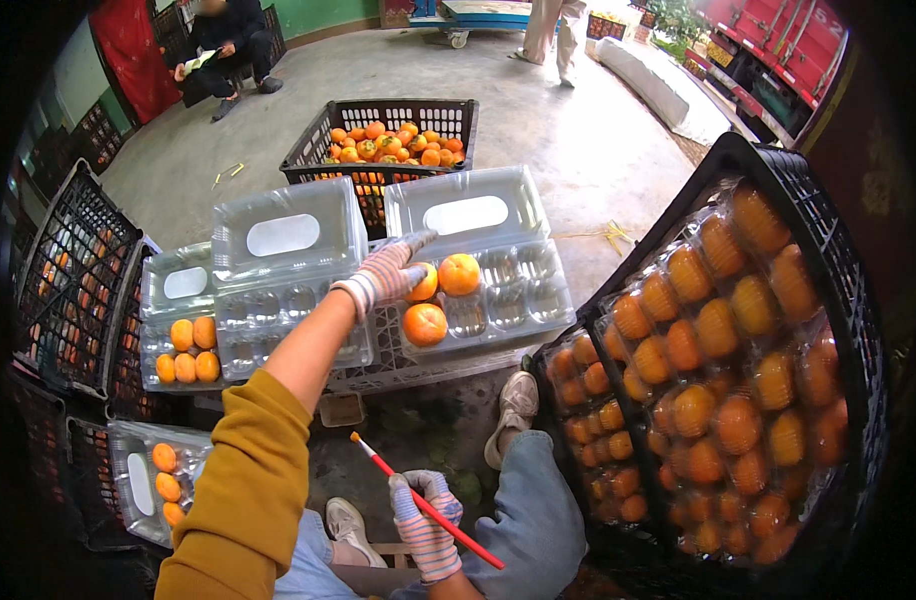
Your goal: The person picks oranges from a crate, uses a small brush to clean or polish each orange, places them into clear plastic trays, and stacks the filled trays into a larger crate.
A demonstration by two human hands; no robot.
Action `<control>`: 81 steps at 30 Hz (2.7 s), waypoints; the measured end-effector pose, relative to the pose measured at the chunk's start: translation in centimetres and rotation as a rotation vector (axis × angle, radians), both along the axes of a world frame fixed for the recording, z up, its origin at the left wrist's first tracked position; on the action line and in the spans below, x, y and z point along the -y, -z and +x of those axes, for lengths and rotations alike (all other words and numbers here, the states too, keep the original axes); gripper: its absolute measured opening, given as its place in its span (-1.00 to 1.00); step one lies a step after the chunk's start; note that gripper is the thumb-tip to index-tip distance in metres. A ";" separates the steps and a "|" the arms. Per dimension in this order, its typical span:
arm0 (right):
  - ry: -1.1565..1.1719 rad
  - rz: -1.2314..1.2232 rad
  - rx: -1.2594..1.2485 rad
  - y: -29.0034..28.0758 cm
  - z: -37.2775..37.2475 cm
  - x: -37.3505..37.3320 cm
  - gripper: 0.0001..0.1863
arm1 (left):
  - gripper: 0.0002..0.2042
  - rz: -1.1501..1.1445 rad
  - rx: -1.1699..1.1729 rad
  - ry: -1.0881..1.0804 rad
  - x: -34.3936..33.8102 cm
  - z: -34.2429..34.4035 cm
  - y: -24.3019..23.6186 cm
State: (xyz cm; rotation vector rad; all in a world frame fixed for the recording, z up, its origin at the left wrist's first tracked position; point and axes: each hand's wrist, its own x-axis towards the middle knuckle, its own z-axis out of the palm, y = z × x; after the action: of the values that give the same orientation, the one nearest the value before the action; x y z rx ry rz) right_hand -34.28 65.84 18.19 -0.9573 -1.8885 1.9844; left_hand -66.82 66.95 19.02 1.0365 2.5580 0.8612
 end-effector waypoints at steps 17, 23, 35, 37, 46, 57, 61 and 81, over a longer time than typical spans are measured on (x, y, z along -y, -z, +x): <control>0.029 -0.029 -0.101 -0.1 -0.2 0.0 -0.84 | -0.45 -0.072 0.068 0.077 0.7 0.7 -0.9; 0.027 -0.062 -0.110 -1.6 -1.4 1.4 -0.86 | -0.45 0.338 -0.028 -0.167 12.6 8.5 -5.6; -0.251 0.129 -0.228 9.5 -2.2 1.3 -0.85 | -0.74 0.209 -0.071 -1.841 61.7 54.4 -3.4; -0.347 0.201 -0.122 8.8 -1.8 2.7 -0.86 | -0.70 -0.225 0.184 -1.970 62.4 61.3 0.2; -0.509 0.584 -0.049 14.5 -1.2 -2.8 -0.82 | -0.44 -1.025 1.155 -1.319 62.0 67.3 12.6; -0.652 1.025 -0.119 13.5 -0.9 -3.0 -0.75 | -0.42 0.963 0.470 -2.238 61.4 70.5 18.2; -0.819 2.036 -0.572 17.3 -2.7 -7.4 -0.25 | -0.40 2.153 0.588 -1.558 58.0 63.7 12.0; -0.351 0.236 -0.367 -4.4 4.2 8.4 -0.89 | -0.45 1.953 1.476 -0.647 32.7 31.9 0.7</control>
State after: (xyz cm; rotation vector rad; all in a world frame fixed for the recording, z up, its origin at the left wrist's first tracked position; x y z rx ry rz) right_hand -30.08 57.46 22.63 -0.1891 -2.1099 1.8853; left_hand -34.87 34.21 18.32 -0.5046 0.1768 2.7030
